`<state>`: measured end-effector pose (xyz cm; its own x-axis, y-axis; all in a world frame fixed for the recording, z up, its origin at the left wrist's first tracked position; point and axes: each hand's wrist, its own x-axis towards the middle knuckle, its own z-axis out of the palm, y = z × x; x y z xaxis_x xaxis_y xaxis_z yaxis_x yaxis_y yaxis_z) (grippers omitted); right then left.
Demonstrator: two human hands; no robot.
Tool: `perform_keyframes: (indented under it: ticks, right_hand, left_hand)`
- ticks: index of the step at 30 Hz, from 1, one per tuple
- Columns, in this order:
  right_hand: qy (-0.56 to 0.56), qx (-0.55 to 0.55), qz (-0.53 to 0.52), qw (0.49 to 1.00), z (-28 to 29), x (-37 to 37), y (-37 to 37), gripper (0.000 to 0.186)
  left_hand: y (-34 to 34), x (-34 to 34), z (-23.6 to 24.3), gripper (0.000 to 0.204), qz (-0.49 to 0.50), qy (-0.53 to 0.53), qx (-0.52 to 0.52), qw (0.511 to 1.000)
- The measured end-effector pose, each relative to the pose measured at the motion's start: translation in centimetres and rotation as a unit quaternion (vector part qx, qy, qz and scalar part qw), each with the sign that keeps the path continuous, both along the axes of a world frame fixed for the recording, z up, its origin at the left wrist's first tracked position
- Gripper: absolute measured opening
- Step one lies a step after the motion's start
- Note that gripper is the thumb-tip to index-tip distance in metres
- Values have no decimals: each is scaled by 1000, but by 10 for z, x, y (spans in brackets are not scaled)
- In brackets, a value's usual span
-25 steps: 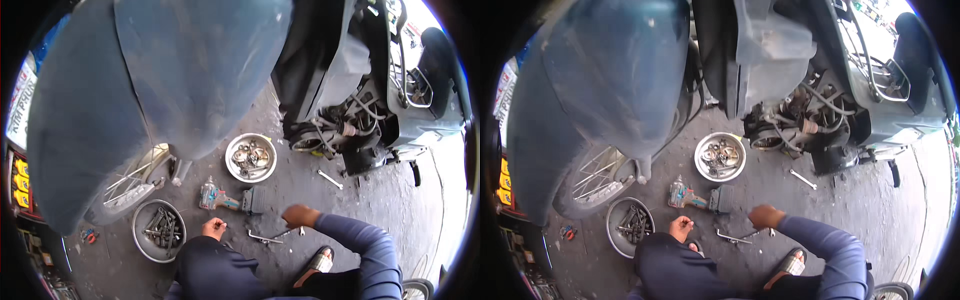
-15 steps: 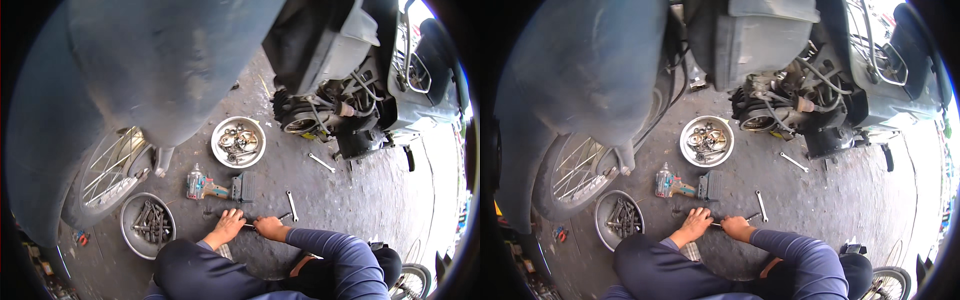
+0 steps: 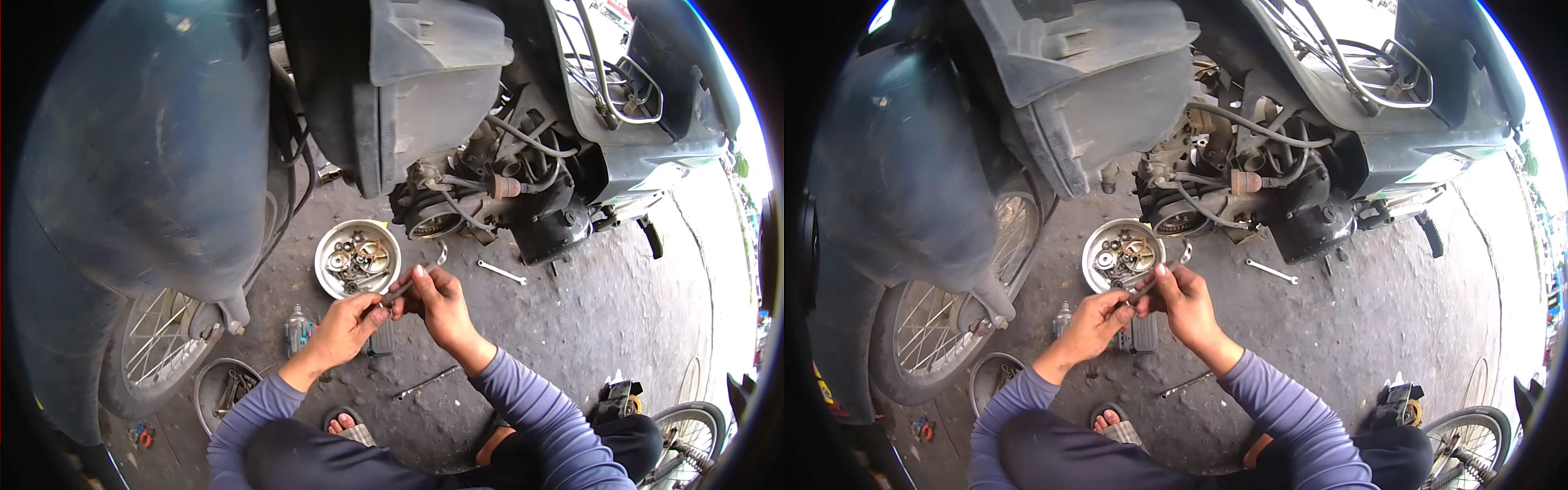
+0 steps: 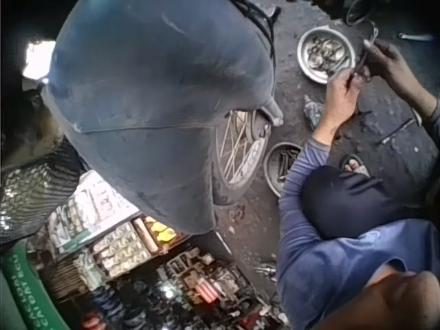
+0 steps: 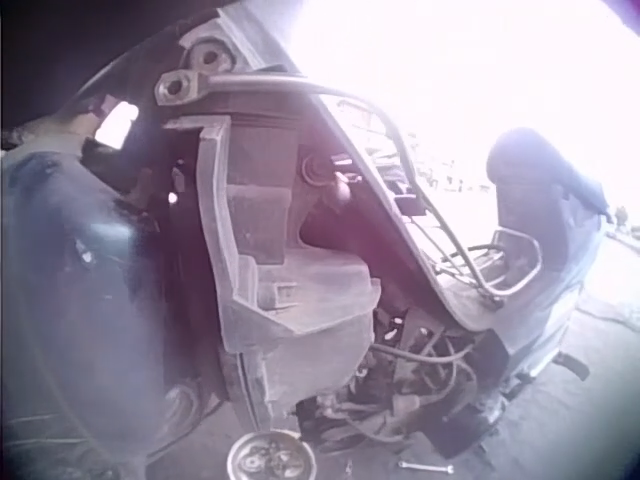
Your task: The recorder is disassembling and inspecting components of a motorcycle engine or drivetrain using hand tools.
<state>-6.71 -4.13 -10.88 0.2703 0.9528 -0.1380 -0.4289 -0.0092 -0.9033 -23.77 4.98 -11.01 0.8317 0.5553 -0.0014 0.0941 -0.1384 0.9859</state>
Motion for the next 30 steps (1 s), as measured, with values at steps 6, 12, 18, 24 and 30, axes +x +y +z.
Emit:
perform_keyframes:
  ticks: [6,12,18,24,30]
  right_hand:
    - [74,6,20,997,26,14,26,37]
    - [220,38,40,974,26,9,31,32]
    - [349,40,30,936,33,2,36,32]
    - [288,34,4,957,41,3,37,41]
    - [164,-67,-126,976,37,10,36,47]
  left_hand:
    - [8,14,36,17,79,-4,174,982]
    - [12,9,52,15,107,-13,235,966]
    - [17,10,69,12,149,-22,311,938]
    - [23,13,79,17,142,-17,286,947]
    - [30,16,85,20,159,27,298,941]
